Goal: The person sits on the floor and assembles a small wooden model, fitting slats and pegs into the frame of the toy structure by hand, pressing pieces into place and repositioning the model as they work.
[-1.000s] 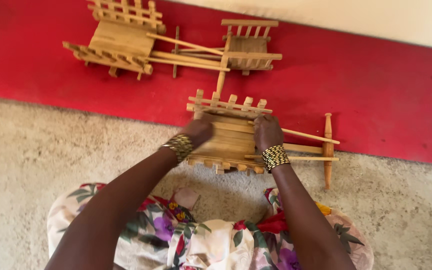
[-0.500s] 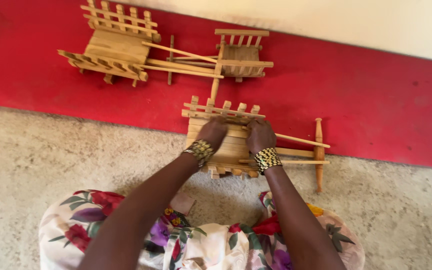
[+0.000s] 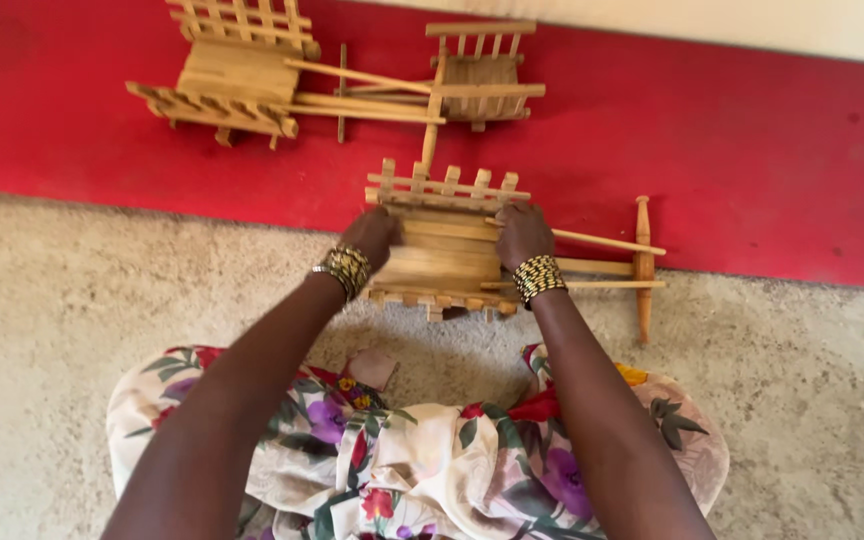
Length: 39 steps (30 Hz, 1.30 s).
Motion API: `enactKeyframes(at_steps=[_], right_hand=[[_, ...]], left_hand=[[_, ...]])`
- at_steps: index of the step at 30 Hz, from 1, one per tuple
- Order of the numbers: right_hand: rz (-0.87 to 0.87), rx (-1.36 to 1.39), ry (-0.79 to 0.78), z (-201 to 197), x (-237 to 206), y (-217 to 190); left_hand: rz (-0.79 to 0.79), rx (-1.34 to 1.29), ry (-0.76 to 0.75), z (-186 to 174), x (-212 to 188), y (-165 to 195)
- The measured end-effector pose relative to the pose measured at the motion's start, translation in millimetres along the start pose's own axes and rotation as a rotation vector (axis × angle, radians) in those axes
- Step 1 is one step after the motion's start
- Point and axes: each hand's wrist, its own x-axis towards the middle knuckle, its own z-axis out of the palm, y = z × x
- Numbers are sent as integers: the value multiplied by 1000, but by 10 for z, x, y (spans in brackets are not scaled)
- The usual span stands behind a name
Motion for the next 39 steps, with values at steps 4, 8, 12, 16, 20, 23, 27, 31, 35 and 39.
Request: enactKeyframes(at_steps=[4, 8, 12, 16, 20, 23, 27, 31, 35, 39], right_hand=[[8, 13, -8, -72, -30, -29], [22, 47, -26, -90, -54, -7], [-3, 39, -28, -68, -51, 9], [22, 44, -37, -59, -51, 17], [7, 37, -29, -47, -46, 21], [49, 48, -48, -18, -24, 9], [28, -35, -42, 25, -7, -17], [-1, 11, -22, 15, -42, 1], [-2, 52, -30, -5, -45, 28], [-28, -28, -37, 32, -12, 14]], left_hand=[[350, -92, -63, 210, -104, 369], [424, -68, -176, 531, -23, 756], [490, 28, -221, 452, 4, 673], [220, 94, -531, 155, -29, 377], [145, 279, -549, -82, -74, 39], [314, 264, -393, -83, -114, -74], [289, -153, -262, 231, -106, 237], [574, 34, -259, 520, 89, 744], [696, 220, -363, 496, 115, 659], [664, 224, -189, 183, 79, 151]])
